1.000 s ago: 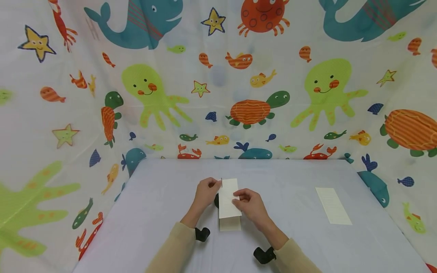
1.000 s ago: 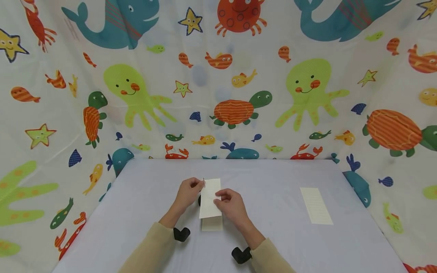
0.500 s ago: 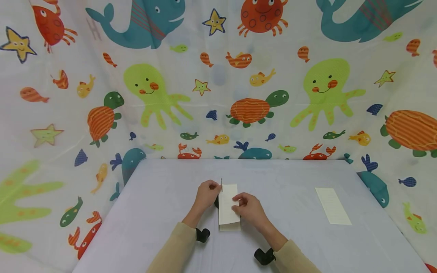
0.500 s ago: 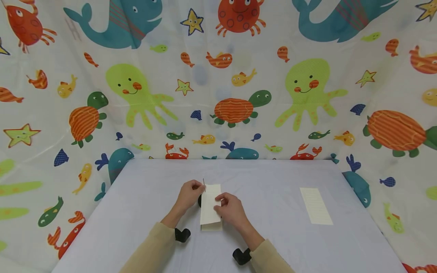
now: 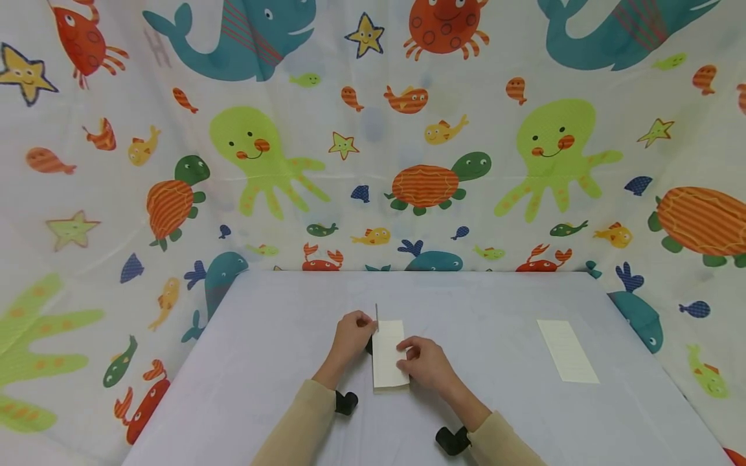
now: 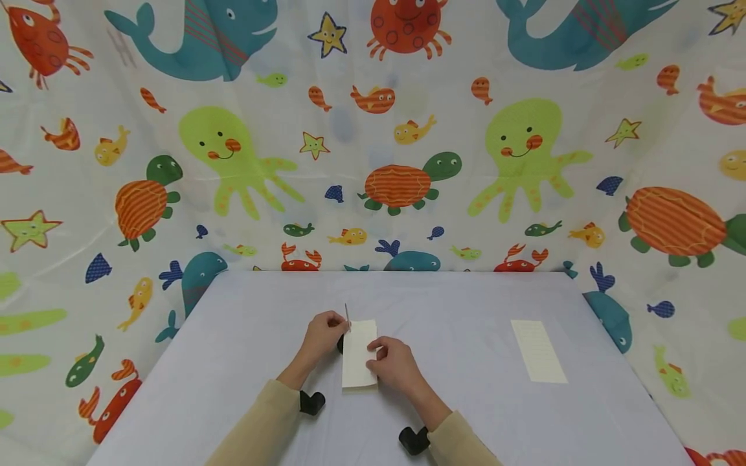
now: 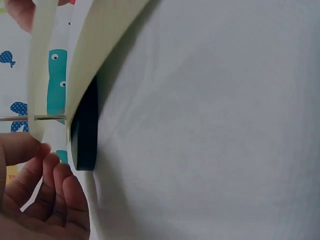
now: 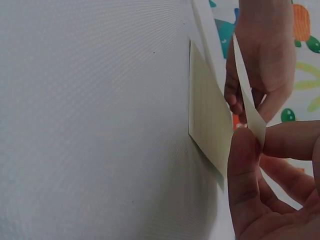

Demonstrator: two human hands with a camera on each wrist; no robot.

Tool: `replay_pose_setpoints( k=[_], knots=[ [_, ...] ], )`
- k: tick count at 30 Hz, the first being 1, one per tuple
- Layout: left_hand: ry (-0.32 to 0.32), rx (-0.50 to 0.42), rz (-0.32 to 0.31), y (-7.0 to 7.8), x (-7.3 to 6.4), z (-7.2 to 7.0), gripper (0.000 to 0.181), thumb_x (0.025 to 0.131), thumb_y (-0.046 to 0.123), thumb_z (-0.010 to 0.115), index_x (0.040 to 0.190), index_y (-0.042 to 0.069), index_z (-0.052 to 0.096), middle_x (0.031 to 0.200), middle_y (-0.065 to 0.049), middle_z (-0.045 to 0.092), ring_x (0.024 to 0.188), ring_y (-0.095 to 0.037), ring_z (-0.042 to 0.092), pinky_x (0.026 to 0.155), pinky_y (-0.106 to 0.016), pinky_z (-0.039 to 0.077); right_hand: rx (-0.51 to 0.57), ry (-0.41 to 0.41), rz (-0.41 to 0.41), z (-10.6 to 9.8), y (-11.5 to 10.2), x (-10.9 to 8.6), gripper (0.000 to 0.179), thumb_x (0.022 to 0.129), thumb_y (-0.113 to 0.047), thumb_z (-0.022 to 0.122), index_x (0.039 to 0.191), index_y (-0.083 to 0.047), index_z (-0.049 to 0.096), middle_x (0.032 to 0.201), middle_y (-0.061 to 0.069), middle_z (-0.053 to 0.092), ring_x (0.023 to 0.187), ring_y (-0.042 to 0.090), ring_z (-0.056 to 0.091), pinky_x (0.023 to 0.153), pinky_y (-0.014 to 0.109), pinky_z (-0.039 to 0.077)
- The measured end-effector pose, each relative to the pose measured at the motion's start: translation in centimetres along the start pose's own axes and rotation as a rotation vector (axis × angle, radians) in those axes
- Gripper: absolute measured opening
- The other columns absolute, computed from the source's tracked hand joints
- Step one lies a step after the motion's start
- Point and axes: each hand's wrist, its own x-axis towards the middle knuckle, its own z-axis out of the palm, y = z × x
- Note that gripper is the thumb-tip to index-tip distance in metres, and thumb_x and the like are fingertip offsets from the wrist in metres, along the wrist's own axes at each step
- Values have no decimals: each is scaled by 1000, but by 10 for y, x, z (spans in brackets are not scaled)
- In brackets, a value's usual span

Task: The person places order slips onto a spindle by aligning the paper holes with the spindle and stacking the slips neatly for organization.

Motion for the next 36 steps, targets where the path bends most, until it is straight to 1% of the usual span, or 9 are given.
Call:
replay_pose_setpoints(
  k=[4,8,12,20,23,26,29,32,36],
  knots=[
    [-3,48,-3,-3,0,1,13,94,17,71,88,7,68,78,-3,60,72,-18,53,63,-30,45,-24,-14,-2,2,2,1,23,83,-4,76,105,-2,71,76,1,56,63,14,50,53,28,44],
    [-23,85,11,-4,2,1,12,95,16,70,88,7,67,78,-3,59,71,-17,53,63,-30,44,-57,-23,2,5,4,2,21,83,-3,75,104,-2,71,75,0,55,61,12,49,52,27,42],
    [-36,110,36,-5,5,1,13,95,15,70,87,6,65,75,-3,57,69,-17,51,62,-31,43,-93,-24,-16,8,5,4,21,83,-2,73,104,-1,70,73,-1,53,59,11,48,51,25,40],
    [-49,183,54,-6,10,2,14,95,14,70,85,9,63,72,-1,53,67,-17,49,60,-31,40,-154,-36,-50,11,1,5,21,82,1,71,103,2,70,69,-2,52,58,10,46,51,24,38],
    [-51,195,52,-5,12,2,14,94,14,70,84,9,63,71,-2,53,66,-17,49,60,-31,40,-164,-41,-65,11,0,6,21,81,3,70,102,3,69,68,-1,52,58,11,46,51,24,38],
    [-59,208,37,-4,14,3,14,95,14,70,84,10,62,72,-2,54,68,-17,50,61,-31,41,-172,-45,-68,11,-1,7,21,81,4,69,102,3,69,68,-1,52,59,11,46,51,24,38],
    [-68,212,25,-3,14,2,13,95,15,69,85,10,63,73,-2,55,69,-17,51,61,-30,41,-187,-51,-59,11,-2,8,22,81,4,69,103,4,69,69,0,52,60,12,46,52,24,38],
    [-68,185,7,0,13,0,11,95,15,70,88,9,64,75,-2,56,69,-18,52,61,-30,43,-198,-57,-51,11,-4,8,23,81,4,70,103,4,69,69,0,51,61,12,46,52,25,38],
    [-45,153,22,-1,11,-5,10,92,13,72,95,5,67,77,-3,57,70,-17,52,63,-32,44,-212,-66,-47,11,-4,10,23,81,3,71,105,3,68,70,0,51,61,12,46,52,25,38]
  ],
)
